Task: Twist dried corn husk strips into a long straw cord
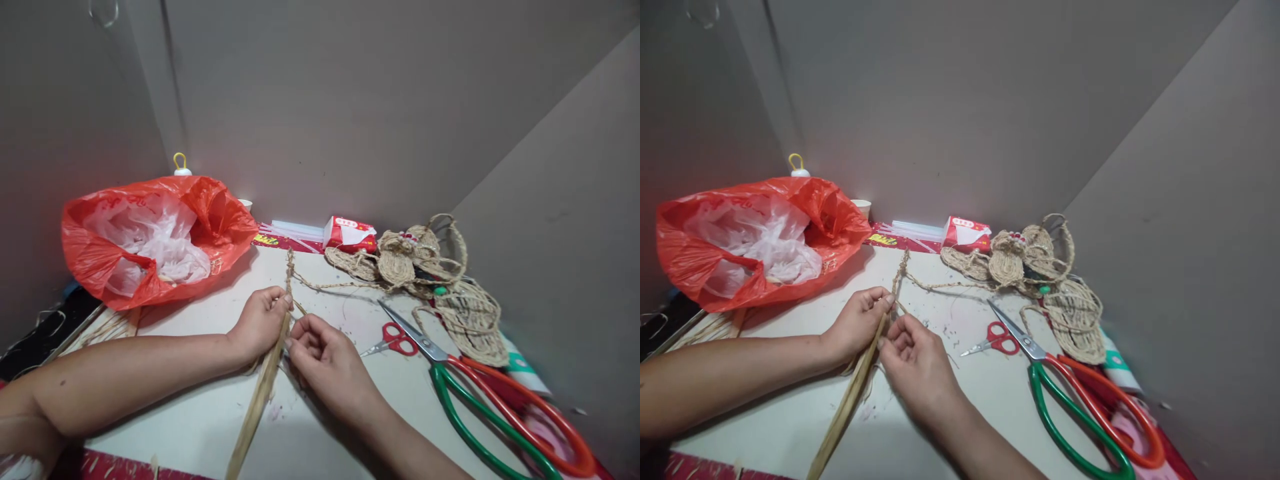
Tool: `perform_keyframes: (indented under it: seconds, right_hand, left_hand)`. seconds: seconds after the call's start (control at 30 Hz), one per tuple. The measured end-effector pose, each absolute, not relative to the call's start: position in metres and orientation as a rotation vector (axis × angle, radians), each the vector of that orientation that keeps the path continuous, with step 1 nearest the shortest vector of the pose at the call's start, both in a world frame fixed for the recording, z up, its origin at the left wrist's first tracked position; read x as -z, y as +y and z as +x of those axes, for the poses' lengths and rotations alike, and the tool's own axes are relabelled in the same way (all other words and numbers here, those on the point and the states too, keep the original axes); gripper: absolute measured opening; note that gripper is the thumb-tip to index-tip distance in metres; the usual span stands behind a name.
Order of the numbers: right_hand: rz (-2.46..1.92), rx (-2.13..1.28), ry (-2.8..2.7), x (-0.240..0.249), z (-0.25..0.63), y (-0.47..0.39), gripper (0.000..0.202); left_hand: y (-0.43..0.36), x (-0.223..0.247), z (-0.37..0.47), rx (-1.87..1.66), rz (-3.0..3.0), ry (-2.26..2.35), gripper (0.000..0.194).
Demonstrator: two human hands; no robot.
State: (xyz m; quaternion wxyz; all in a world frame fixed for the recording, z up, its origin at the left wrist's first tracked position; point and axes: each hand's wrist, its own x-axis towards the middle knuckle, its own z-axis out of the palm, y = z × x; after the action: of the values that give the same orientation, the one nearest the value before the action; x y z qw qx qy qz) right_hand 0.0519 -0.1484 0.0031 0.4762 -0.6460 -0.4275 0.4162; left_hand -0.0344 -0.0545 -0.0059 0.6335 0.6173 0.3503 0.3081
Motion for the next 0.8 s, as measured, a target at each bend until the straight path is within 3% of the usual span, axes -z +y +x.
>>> perform_keyframes:
  seconds: [0.33,0.67,0.8]
  right_hand:
    - [-1.425,-1.288,-0.974,-0.009,0.054,-0.147,0.020]
    - [-1.375,-1.410,-0.921,-0.002,0.066,-0.144,0.010]
    - [-1.366,-1.424,-0.920,-0.003,0.065,-0.143,0.015]
  left_hand:
    - [-0.053,0.009,-0.034,-0.650,1.472,0.758,0.030]
    - [-0.058,0.003,-0.035,-0.597,1.361,0.773,0.031]
    - [-0.056,0.004,-0.034,-0.616,1.393,0.780,0.030]
